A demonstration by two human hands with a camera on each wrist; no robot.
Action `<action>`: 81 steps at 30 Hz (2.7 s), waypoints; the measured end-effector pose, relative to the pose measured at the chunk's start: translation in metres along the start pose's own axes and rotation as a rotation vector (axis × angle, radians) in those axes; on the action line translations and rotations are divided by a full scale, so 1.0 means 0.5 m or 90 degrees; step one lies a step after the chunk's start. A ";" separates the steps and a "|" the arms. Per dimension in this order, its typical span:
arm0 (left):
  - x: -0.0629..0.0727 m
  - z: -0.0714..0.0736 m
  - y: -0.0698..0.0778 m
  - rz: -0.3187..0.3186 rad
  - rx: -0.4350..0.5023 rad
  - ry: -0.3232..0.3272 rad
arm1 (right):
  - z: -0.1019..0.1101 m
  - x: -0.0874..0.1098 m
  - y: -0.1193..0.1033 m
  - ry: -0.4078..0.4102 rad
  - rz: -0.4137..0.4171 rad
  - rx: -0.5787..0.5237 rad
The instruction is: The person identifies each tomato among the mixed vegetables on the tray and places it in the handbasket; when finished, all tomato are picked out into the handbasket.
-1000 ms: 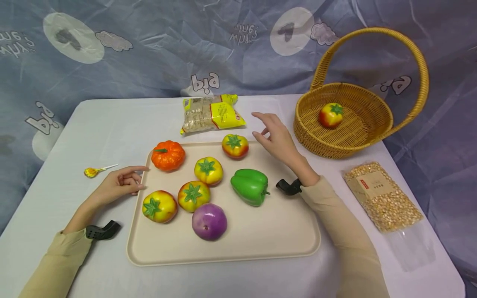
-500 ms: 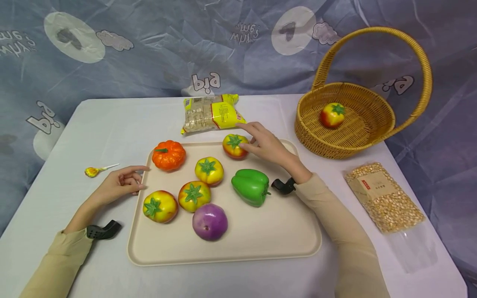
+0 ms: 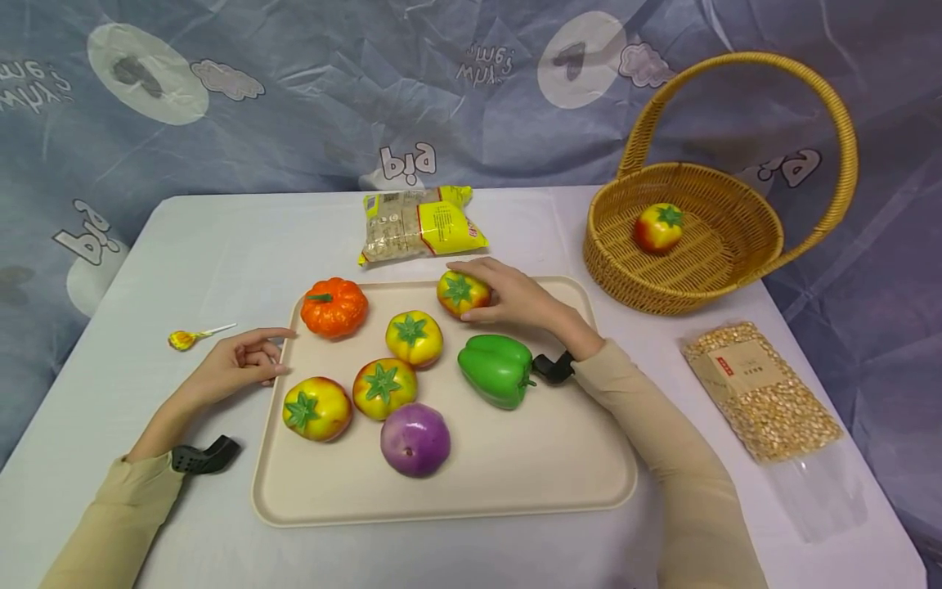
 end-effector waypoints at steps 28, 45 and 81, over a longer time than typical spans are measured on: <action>-0.001 0.000 0.002 -0.019 0.011 -0.009 | 0.108 0.040 0.006 0.206 0.003 0.031; -0.001 -0.001 0.005 -0.015 0.020 -0.013 | 0.204 0.086 0.051 0.393 -0.112 0.047; 0.002 0.000 0.003 -0.014 0.016 -0.007 | 0.254 0.191 0.168 0.209 -0.436 -0.002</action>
Point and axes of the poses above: each hand's wrist, its own x-axis away from the middle knuckle, its own z-axis out of the back of the hand, y = z × x, the point moved 1 cm from there along -x, towards the middle knuckle, and after that the axes turned 11 degrees about y, right-handed, at the moved point
